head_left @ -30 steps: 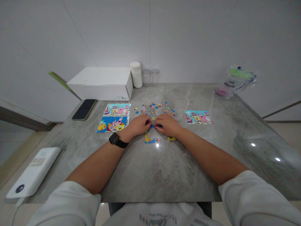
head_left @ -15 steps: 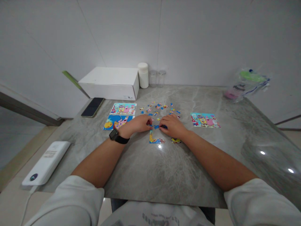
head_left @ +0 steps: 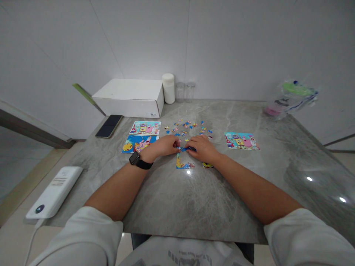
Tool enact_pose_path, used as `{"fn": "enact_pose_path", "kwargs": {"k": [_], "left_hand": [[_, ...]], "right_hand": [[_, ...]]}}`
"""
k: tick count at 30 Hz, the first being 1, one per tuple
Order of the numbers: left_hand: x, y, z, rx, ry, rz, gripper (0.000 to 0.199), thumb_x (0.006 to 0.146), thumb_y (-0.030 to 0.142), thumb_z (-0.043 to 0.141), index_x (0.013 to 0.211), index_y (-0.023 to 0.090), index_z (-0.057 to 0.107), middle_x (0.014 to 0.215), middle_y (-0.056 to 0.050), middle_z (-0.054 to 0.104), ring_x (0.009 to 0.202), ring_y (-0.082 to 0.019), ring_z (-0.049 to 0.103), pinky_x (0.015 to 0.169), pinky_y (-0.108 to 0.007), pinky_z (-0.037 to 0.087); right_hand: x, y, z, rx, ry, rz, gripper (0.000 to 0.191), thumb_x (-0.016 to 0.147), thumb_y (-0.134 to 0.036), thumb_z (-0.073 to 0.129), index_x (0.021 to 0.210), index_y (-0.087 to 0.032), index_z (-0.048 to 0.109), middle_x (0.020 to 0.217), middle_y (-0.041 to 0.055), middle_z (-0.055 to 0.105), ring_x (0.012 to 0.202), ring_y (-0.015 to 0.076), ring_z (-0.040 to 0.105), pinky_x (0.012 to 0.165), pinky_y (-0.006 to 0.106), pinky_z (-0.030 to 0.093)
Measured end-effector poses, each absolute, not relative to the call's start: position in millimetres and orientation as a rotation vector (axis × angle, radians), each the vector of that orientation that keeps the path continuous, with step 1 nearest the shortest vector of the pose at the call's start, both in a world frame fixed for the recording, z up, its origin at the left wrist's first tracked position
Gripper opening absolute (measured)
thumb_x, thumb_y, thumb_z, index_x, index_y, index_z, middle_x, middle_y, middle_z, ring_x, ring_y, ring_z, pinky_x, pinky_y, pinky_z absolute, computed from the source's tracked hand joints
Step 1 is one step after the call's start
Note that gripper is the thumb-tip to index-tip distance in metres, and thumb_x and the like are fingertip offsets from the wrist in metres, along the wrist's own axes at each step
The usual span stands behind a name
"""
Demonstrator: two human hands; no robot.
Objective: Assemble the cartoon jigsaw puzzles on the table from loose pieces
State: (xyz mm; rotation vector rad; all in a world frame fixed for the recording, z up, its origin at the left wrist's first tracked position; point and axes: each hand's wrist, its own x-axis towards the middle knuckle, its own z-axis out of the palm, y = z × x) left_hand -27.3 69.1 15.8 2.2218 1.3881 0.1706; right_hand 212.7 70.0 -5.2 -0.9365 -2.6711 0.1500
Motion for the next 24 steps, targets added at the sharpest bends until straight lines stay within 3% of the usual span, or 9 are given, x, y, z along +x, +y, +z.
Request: {"fn": "enact_pose_path", "kwargs": {"k": [24], "left_hand": [[-23.0,62.4,21.8,2.344,1.375,0.195,0.015,0.083,0.028,0.075,0.094,0.018,0.073,0.091,-0.004,0.073,0.080,-0.020,0.062,0.069,-0.029,0.041]], "right_hand": [[211.8,70.1,-7.4,-0.921,-2.677,0.172,0.015,0.097,-0.029,0.068,0.107,-0.025,0.079,0.104,0.0073,0.075,0.103,0.0258,0.064,0.095,0.041,0.037]]}}
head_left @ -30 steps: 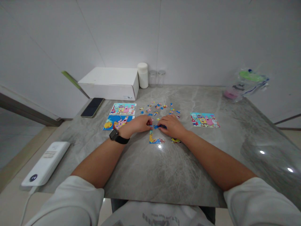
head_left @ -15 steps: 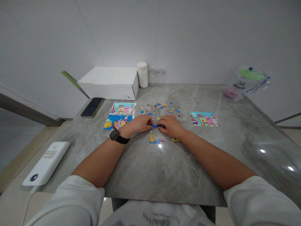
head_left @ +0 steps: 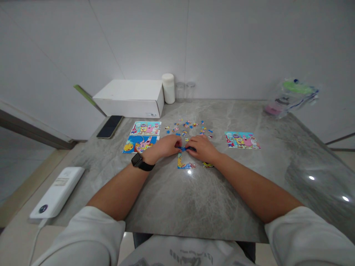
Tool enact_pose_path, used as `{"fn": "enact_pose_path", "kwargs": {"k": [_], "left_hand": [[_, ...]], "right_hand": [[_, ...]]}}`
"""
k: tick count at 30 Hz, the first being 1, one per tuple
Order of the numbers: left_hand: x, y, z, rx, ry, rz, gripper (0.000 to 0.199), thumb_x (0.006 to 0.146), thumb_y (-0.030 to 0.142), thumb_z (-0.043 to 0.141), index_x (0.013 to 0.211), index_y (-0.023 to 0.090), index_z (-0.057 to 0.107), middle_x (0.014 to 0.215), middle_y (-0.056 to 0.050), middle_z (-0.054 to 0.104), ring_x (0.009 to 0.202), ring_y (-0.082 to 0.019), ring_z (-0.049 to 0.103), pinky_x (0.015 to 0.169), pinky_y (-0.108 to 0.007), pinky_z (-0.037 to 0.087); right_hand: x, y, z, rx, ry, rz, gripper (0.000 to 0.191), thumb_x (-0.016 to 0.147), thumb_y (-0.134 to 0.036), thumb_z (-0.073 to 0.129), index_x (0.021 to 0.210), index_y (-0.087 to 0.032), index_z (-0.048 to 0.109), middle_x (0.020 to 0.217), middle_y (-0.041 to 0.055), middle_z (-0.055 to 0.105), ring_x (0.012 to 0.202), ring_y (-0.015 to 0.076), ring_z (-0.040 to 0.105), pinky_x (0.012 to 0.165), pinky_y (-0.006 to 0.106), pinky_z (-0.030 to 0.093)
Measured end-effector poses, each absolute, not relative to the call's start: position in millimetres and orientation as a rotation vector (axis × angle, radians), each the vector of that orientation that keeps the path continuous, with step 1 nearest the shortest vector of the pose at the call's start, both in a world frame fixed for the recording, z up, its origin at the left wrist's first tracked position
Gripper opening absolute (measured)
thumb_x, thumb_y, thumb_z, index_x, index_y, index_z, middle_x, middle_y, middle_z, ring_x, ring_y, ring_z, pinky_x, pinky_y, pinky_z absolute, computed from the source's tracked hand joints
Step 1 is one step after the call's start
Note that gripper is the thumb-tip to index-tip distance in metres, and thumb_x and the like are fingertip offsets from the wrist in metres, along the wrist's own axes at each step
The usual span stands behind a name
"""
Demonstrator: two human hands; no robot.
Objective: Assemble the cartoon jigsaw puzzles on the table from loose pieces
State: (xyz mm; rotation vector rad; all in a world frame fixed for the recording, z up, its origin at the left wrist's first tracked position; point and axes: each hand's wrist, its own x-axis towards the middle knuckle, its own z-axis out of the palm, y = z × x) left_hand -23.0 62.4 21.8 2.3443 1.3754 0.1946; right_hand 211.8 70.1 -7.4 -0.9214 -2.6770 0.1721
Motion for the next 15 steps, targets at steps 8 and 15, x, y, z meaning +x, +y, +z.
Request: {"fn": "enact_pose_path", "kwargs": {"k": [8,15], "left_hand": [[-20.9,61.8,26.1,2.365,1.347,0.129,0.009,0.087,0.024,0.071,0.088,0.019,0.078,0.087,-0.004,0.076,0.079,-0.020,0.066,0.072,-0.029,0.045],[-21.1,61.7,23.9,2.396,1.347,0.132,0.012,0.087,0.027,0.073,0.094,0.019,0.079,0.092,-0.005,0.077,0.083,-0.021,0.067,0.074,-0.030,0.047]], "right_hand": [[211.8,70.9,-7.4,-0.924,-2.682,0.162,0.016,0.097,-0.030,0.068,0.107,-0.025,0.079,0.102,0.0079,0.074,0.101,0.0258,0.063,0.094,0.040,0.037],[212.4,70.0,-3.7,-0.919,-2.694,0.162,0.017,0.098,-0.031,0.067,0.108,-0.025,0.079,0.103,0.0084,0.073,0.102,0.0260,0.063,0.094,0.040,0.037]]}}
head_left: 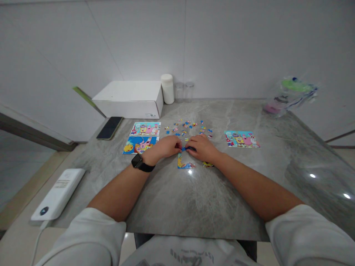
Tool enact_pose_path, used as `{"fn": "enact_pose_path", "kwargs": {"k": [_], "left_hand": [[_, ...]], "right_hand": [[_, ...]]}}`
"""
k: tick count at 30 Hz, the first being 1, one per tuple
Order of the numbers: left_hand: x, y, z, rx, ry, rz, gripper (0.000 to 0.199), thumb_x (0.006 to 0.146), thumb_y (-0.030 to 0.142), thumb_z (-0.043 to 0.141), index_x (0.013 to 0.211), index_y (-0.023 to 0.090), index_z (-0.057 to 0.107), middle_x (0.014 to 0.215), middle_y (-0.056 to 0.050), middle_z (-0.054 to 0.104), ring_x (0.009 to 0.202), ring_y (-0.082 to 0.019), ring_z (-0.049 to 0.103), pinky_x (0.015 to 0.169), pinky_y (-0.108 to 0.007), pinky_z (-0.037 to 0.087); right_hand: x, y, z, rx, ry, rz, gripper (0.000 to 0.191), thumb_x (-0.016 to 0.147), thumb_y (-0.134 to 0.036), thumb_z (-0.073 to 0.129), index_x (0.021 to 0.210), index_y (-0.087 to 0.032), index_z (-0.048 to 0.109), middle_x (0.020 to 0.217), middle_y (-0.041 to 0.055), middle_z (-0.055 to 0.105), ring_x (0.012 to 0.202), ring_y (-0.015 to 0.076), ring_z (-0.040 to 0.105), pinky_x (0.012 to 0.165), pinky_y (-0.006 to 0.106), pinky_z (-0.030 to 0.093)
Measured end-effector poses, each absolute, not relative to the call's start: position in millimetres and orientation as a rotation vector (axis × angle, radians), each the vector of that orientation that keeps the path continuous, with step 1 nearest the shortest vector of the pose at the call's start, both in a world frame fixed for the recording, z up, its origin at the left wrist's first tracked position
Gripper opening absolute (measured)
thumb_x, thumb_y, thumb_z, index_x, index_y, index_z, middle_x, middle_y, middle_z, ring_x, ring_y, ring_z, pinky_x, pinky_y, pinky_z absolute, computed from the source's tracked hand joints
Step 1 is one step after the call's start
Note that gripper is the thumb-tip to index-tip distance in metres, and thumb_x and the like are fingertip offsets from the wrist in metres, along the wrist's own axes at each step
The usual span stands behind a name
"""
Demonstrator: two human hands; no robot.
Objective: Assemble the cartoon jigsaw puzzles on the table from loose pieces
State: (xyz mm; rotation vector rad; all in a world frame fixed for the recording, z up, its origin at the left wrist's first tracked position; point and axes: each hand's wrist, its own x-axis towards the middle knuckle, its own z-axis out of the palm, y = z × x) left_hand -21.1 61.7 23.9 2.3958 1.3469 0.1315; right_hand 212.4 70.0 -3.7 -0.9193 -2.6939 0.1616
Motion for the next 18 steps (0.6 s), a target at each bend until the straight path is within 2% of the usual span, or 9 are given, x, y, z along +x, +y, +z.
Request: {"fn": "enact_pose_path", "kwargs": {"k": [9,18], "left_hand": [[-25.5,65.8,25.1,2.403,1.262,0.119,0.018,0.094,0.024,0.061,0.094,0.021,0.079,0.097,-0.004,0.078,0.088,-0.019,0.068,0.083,-0.029,0.049],[-31.2,65.3,32.1,2.333,1.361,0.211,0.013,0.089,0.025,0.066,0.096,0.019,0.075,0.095,-0.004,0.077,0.087,-0.020,0.067,0.078,-0.030,0.048]], "right_hand": [[218.9,72.4,1.8,-0.970,-2.640,0.184,0.022,0.097,-0.022,0.062,0.113,-0.022,0.077,0.111,0.0094,0.075,0.106,0.0262,0.063,0.094,0.040,0.037],[219.7,73.0,4.0,-0.958,-2.702,0.170,0.017,0.094,-0.028,0.066,0.107,-0.023,0.077,0.106,0.0087,0.075,0.103,0.0276,0.062,0.093,0.042,0.035]]}}
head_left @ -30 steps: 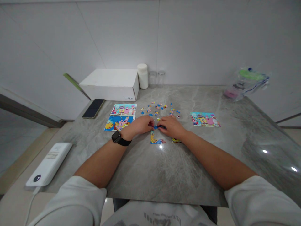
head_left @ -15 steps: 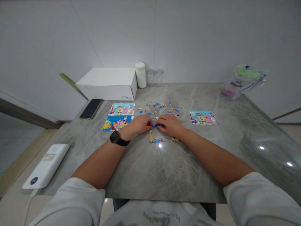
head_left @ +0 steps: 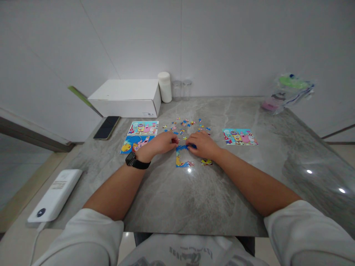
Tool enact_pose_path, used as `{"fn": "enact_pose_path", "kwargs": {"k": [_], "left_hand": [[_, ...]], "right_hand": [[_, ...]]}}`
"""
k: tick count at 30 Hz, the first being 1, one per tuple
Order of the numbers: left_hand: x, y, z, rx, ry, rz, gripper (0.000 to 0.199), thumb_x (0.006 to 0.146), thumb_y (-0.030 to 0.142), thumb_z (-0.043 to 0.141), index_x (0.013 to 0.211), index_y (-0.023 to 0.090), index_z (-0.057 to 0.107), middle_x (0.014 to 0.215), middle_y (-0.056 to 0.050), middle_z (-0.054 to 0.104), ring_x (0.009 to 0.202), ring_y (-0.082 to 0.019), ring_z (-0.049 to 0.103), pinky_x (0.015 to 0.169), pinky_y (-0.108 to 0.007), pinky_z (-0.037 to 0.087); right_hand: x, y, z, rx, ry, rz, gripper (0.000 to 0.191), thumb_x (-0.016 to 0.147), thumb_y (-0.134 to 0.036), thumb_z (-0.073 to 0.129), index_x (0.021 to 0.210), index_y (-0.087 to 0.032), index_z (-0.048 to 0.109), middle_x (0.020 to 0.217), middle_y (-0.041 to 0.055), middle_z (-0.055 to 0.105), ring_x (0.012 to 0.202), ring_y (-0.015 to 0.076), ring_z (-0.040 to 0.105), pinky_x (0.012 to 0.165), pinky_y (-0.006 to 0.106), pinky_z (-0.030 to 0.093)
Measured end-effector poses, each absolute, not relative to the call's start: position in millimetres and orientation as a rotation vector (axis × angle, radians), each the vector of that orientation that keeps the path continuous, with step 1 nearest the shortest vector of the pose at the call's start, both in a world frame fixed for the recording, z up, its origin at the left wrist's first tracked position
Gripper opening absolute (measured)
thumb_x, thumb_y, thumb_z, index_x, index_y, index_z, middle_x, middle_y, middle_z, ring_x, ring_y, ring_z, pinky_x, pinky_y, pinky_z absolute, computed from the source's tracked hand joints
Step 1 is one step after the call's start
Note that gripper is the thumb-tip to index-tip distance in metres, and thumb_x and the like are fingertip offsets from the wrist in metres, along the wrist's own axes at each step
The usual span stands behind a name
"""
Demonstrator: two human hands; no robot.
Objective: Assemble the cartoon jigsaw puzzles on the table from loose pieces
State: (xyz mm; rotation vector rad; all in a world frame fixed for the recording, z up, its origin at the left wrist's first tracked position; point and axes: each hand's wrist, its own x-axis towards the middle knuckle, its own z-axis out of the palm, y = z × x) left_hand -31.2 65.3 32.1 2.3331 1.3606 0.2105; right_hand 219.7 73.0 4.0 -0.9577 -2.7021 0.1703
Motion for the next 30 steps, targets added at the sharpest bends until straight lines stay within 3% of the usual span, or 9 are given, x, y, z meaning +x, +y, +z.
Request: {"fn": "enact_pose_path", "kwargs": {"k": [10,30], "left_hand": [[-28,63,27,2.305,1.393,0.101,0.011,0.083,0.026,0.072,0.091,0.019,0.073,0.088,-0.003,0.075,0.078,-0.018,0.064,0.068,-0.027,0.043],[-33,69,20,2.285,1.345,0.162,0.010,0.086,0.027,0.068,0.090,0.020,0.074,0.087,-0.002,0.075,0.077,-0.018,0.065,0.069,-0.029,0.043]], "right_hand": [[217,73,1,-0.921,-2.741,0.142,0.018,0.098,-0.027,0.064,0.109,-0.025,0.077,0.105,0.0071,0.076,0.104,0.0262,0.061,0.094,0.041,0.033],[219,71,1,-0.914,-2.675,0.222,0.016,0.097,-0.026,0.065,0.108,-0.024,0.077,0.107,0.0075,0.075,0.109,0.0259,0.063,0.098,0.041,0.036]]}}
